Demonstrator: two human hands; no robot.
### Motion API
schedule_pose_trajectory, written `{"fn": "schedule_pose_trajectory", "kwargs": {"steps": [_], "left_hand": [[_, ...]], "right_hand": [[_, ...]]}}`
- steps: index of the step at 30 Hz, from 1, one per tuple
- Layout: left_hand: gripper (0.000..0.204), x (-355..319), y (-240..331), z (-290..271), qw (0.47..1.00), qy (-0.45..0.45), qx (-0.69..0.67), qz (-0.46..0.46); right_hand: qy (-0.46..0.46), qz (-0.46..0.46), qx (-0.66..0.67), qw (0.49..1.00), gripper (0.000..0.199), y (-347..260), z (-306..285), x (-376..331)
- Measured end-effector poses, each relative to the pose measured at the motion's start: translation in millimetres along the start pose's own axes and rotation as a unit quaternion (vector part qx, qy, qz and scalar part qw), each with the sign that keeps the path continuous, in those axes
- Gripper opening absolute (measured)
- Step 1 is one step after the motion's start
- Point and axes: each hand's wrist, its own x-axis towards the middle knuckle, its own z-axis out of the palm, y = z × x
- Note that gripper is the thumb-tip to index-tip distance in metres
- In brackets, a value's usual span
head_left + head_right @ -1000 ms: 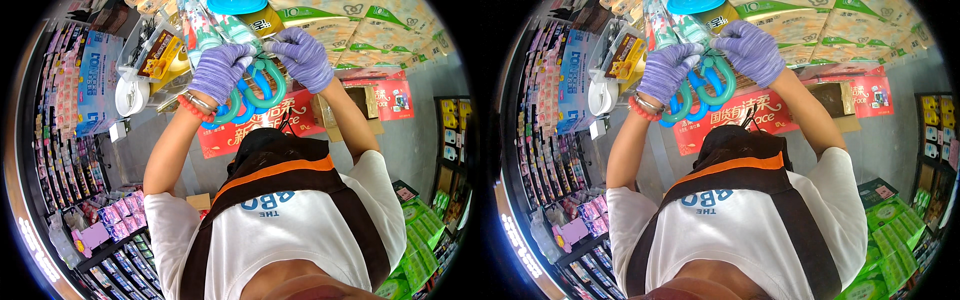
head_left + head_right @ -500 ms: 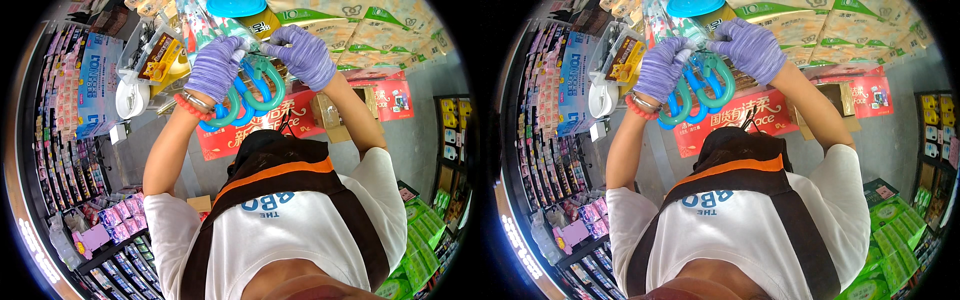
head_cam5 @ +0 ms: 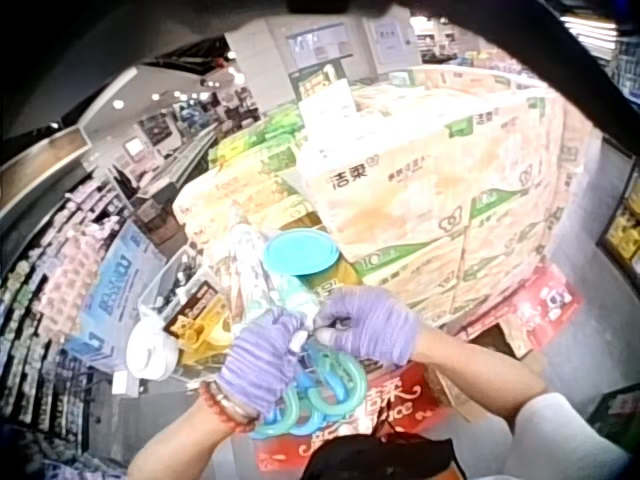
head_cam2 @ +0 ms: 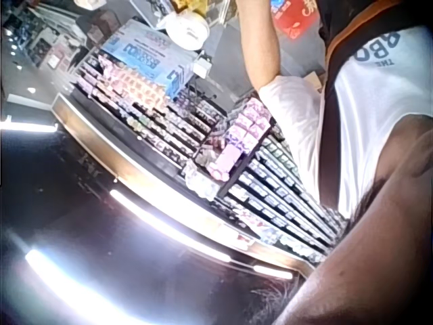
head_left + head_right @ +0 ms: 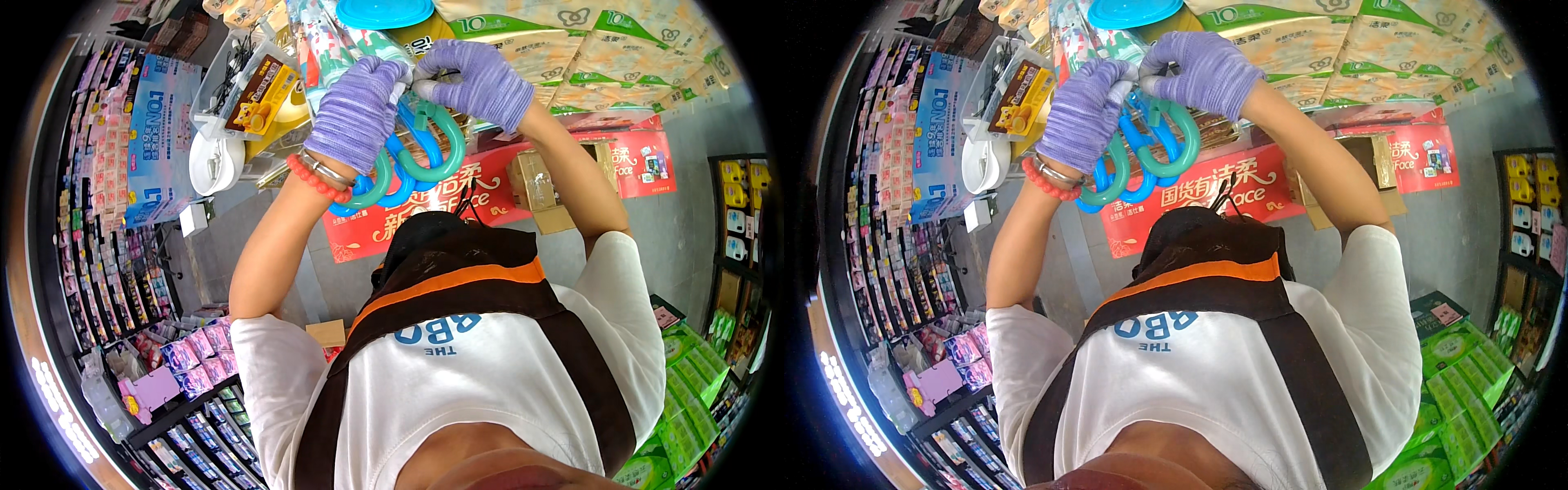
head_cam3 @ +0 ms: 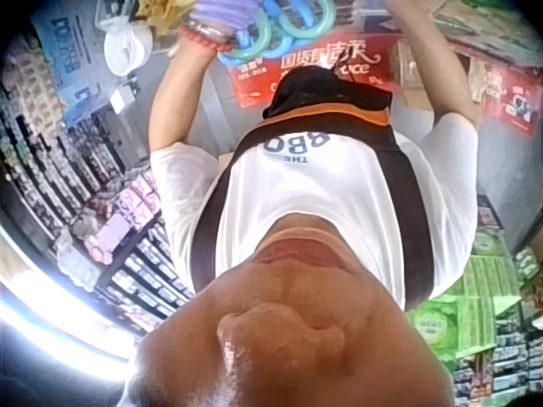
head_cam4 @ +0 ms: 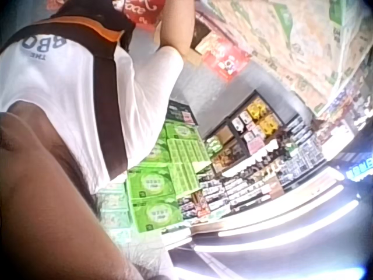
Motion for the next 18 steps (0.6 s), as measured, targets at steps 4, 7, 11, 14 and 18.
{"fn": "schedule_pose_trajectory", "kwargs": {"steps": [4,7,11,14,18], "left_hand": [[0.016,-2,0,2,1.000,-0.012,0.015,0.017],[0.015,-1,-1,2,1.000,-0.002,-0.022,-0.011],[0.012,-6,-8,4,0.997,0.012,-0.060,-0.046],[0.013,-6,-9,3,0.997,0.017,-0.061,-0.047],[0.014,-4,-8,-3,0.997,0.006,-0.051,-0.063]], "right_hand": [[-0.099,0.048,-0.001,0.994,0.016,-2,-4,12],[-0.088,0.039,-0.032,0.995,0.014,-9,-5,12],[0.016,-0.090,-0.152,0.984,0.019,-16,-2,-6],[0.024,-0.085,-0.185,0.979,0.025,-16,0,-7],[-0.010,0.001,-0.159,0.987,0.025,-21,0,-4]]}}
